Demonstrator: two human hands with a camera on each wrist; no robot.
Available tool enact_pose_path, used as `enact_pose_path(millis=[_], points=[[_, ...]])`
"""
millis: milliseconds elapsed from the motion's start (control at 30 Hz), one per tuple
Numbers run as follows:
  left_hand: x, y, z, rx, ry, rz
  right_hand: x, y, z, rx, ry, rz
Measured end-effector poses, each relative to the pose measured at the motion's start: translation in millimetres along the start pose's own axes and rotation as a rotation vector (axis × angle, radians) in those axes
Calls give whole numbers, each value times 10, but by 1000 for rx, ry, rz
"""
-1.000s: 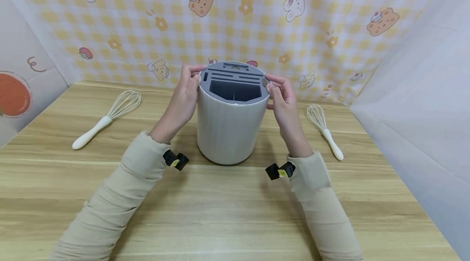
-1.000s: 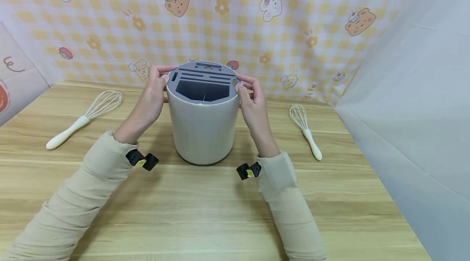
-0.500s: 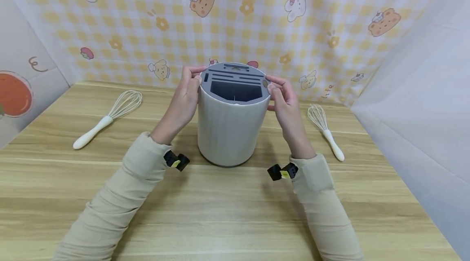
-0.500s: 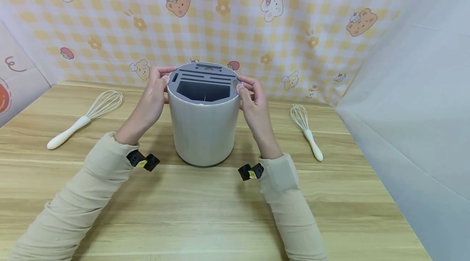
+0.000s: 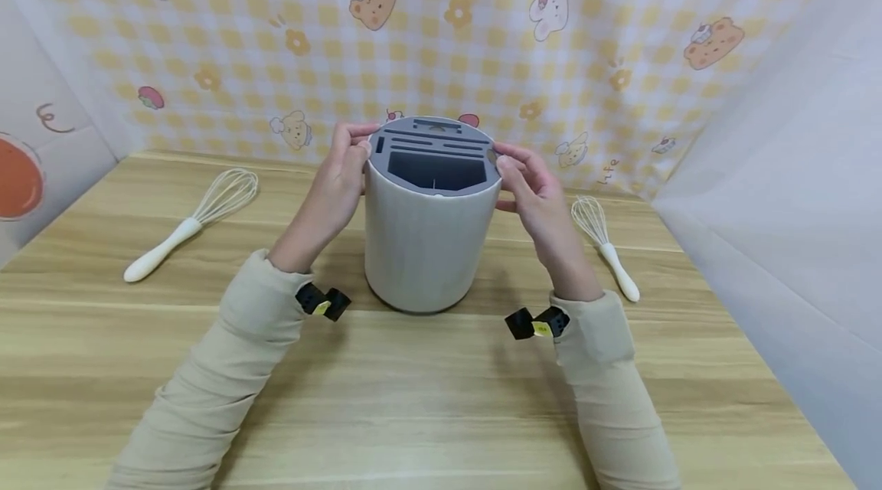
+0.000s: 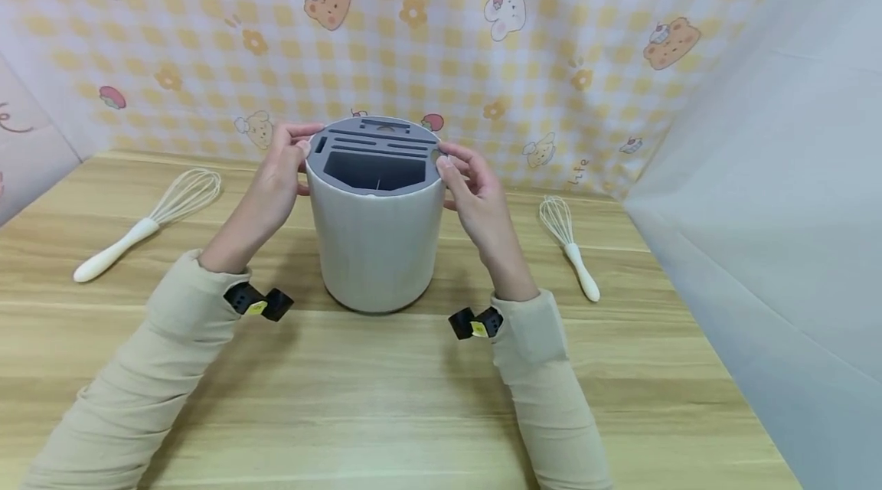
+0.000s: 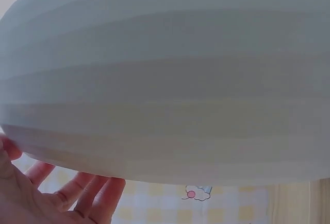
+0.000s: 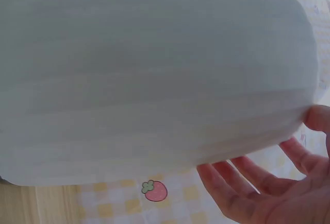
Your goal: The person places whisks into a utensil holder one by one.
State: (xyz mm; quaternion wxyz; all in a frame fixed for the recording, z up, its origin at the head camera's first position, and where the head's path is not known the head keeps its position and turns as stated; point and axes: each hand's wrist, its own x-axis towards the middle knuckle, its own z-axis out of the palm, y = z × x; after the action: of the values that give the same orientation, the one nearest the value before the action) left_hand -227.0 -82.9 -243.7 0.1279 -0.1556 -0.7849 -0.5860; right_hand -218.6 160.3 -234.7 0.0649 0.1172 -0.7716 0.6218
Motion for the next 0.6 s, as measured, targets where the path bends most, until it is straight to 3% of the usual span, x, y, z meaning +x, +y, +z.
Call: enact_pose_path(millis=[200, 367, 500, 600], points=[[-10, 60, -90, 33, -58, -40, -23, -17, -102, 15, -128, 5], [-15, 94, -229, 74, -100, -54, -28, -19, -118, 17, -147, 10], [-23, 92, -424, 57, -60, -37, -24, -15, -109, 23, -144, 13], [-33, 59, -652, 12, -3, -37, -17, -3, -102, 22, -146, 12]])
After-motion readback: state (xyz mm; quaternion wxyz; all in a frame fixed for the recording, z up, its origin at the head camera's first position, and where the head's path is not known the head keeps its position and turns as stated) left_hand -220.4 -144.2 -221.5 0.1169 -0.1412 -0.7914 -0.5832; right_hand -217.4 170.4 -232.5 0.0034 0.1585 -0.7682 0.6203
